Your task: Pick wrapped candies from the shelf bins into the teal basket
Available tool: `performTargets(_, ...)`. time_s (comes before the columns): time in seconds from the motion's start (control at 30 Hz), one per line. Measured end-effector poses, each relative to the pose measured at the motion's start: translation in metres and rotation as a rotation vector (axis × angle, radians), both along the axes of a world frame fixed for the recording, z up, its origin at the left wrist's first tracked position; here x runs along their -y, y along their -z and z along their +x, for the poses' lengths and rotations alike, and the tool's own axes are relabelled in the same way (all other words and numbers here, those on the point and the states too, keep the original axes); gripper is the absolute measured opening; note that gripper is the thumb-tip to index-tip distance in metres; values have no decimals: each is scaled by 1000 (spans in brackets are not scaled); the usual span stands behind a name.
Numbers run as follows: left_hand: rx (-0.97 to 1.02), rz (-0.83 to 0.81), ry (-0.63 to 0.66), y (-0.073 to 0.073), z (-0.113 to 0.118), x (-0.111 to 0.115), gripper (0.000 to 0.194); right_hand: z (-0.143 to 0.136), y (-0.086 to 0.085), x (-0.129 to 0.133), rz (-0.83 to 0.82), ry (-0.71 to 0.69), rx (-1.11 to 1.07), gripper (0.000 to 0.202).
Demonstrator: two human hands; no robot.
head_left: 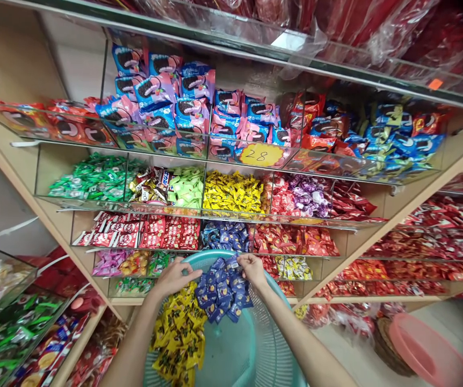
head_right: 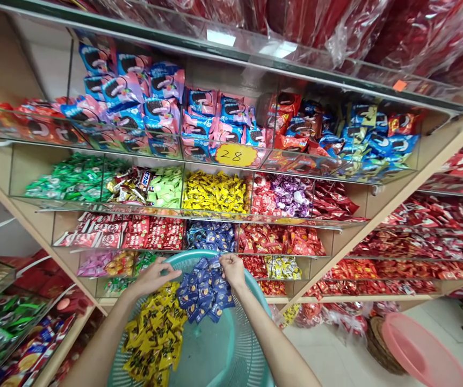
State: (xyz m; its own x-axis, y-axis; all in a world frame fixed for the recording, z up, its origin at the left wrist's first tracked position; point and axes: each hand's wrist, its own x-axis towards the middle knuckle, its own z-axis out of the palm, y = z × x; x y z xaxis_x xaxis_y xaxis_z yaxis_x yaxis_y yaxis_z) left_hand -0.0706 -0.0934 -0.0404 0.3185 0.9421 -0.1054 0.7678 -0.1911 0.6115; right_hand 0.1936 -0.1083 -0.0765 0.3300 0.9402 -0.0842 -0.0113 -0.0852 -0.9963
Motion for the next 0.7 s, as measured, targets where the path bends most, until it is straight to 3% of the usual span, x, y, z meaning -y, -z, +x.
performTargets(0.23,-49,9,13,0,1,0,53,1,5,2,-10,-32,113,32)
performTargets(0.47,-31,-3,-9,-3,3,2,58,10,-14,12,67,30,911,21)
performTargets(0.57,-29,-16,-10,-3,3,3,60,16,-28,10,-8,39,1078,25)
performTargets(0.7,-32,-21,-11,-1,2,3,61,16,-46,-5,-5,-71,1309,26)
